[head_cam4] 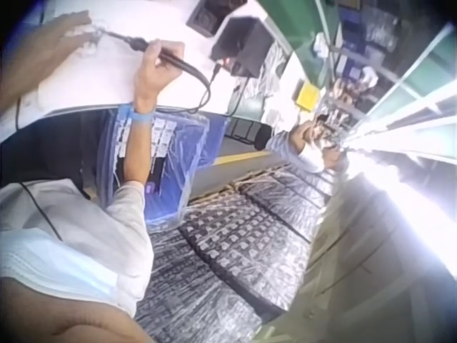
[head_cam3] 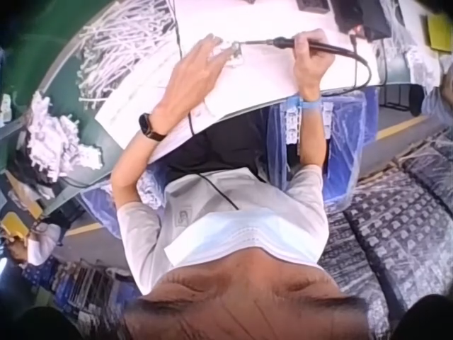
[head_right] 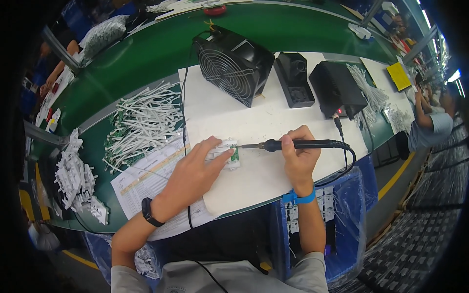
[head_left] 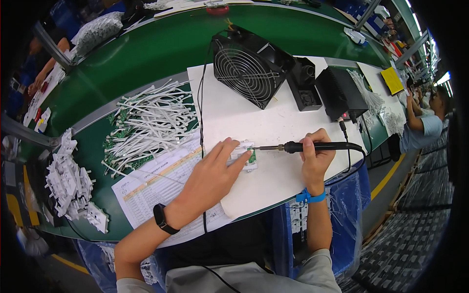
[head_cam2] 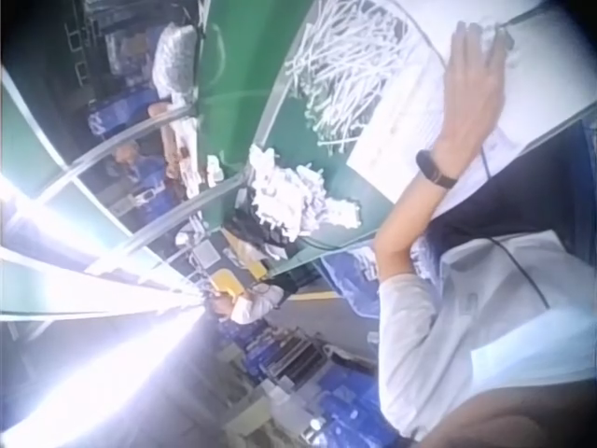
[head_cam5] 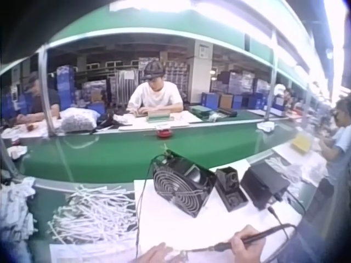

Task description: Soldering wires to electronic components on an assembly line.

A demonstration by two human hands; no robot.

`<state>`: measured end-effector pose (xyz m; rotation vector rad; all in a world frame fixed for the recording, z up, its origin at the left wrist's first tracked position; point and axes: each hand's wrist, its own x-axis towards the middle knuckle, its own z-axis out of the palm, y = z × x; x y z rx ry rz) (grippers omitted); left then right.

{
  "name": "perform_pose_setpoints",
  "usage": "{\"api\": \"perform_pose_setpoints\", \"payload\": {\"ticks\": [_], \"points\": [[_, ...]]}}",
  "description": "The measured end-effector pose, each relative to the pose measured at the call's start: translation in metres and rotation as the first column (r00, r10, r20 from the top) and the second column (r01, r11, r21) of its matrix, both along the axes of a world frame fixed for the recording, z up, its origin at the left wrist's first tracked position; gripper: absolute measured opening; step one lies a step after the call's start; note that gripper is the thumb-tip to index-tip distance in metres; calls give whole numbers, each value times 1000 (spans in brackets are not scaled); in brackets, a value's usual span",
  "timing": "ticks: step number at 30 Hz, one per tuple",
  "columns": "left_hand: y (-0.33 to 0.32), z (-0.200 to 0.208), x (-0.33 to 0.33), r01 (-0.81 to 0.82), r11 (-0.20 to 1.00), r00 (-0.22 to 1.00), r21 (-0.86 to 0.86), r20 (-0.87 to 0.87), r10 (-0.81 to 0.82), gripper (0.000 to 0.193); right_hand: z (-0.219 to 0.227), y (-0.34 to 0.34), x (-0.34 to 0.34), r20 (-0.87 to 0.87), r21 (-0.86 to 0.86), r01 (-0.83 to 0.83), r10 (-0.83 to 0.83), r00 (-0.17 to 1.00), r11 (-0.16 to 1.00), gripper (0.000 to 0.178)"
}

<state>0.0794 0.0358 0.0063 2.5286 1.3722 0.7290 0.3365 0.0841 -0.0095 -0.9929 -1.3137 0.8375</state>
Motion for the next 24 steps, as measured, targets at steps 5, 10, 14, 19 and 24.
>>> {"api": "perform_pose_setpoints", "payload": {"ticks": [5,10,14,19,24], "points": [[5,17,-8,59,997,997,-40,-50,-61,46,-4,0,4,23,21,0,-1,1000,1000,16],[4,14,-10,67,992,991,-110,-108,-79,51,1,-4,2,-61,22,2,-1,998,1000,16],[7,15,-7,62,992,987,-107,-140,-77,52,-3,-2,5,-64,59,42,-38,997,997,16],[10,17,-4,30,991,990,-127,-133,-47,53,-2,-3,5,-35,78,-35,38,999,996,16],[10,18,-1,16,993,990,-118,-138,-33,54,2,-3,3,-66,92,-60,66,996,994,17]]}}
